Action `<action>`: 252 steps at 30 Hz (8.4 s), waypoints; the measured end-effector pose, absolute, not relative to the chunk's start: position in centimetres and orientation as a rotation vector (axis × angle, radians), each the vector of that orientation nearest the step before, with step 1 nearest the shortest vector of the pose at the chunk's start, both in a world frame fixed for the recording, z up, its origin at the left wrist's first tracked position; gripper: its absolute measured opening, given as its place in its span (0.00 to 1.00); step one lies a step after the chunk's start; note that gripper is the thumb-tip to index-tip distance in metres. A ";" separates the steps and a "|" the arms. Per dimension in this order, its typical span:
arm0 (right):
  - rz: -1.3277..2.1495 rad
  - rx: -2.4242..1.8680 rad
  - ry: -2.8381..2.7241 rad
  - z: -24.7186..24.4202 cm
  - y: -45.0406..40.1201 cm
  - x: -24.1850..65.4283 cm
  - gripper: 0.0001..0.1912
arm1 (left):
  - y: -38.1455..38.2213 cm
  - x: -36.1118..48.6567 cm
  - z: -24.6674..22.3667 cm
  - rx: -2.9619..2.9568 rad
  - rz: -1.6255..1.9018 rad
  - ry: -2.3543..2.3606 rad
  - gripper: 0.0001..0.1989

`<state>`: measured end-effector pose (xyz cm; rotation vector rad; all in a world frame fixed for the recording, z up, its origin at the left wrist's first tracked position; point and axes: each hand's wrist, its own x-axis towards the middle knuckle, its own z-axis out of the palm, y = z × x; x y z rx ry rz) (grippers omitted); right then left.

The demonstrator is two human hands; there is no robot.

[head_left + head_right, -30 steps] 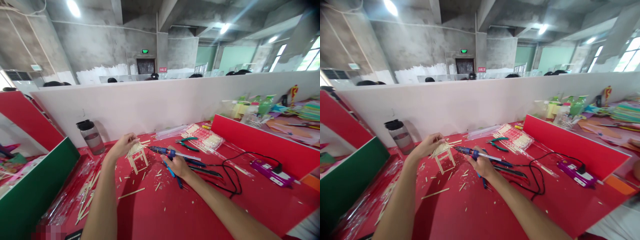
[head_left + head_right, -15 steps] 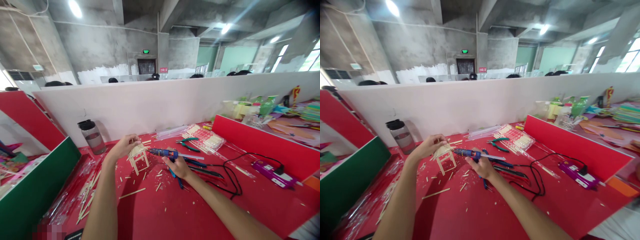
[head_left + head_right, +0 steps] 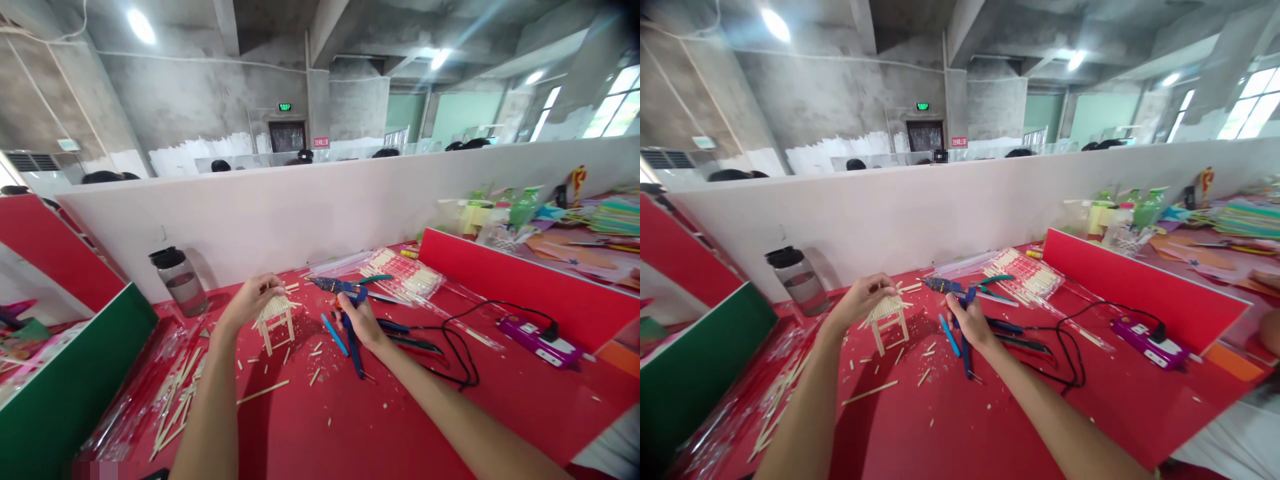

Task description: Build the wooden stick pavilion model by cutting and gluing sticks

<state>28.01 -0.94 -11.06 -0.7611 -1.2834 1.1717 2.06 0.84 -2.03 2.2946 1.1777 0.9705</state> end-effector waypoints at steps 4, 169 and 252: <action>0.945 -0.884 -1.583 -10.7 -1.8 28.2 0.19 | 1.3 1.5 -2.4 2.272 0.995 1.191 0.14; 0.811 -0.957 -1.896 -7.0 -3.2 35.9 0.25 | -8.8 11.2 -8.4 2.079 1.338 1.525 0.14; 0.403 -0.859 -2.097 -6.5 -3.6 34.8 0.19 | -8.3 11.8 -8.3 1.426 1.321 1.220 0.20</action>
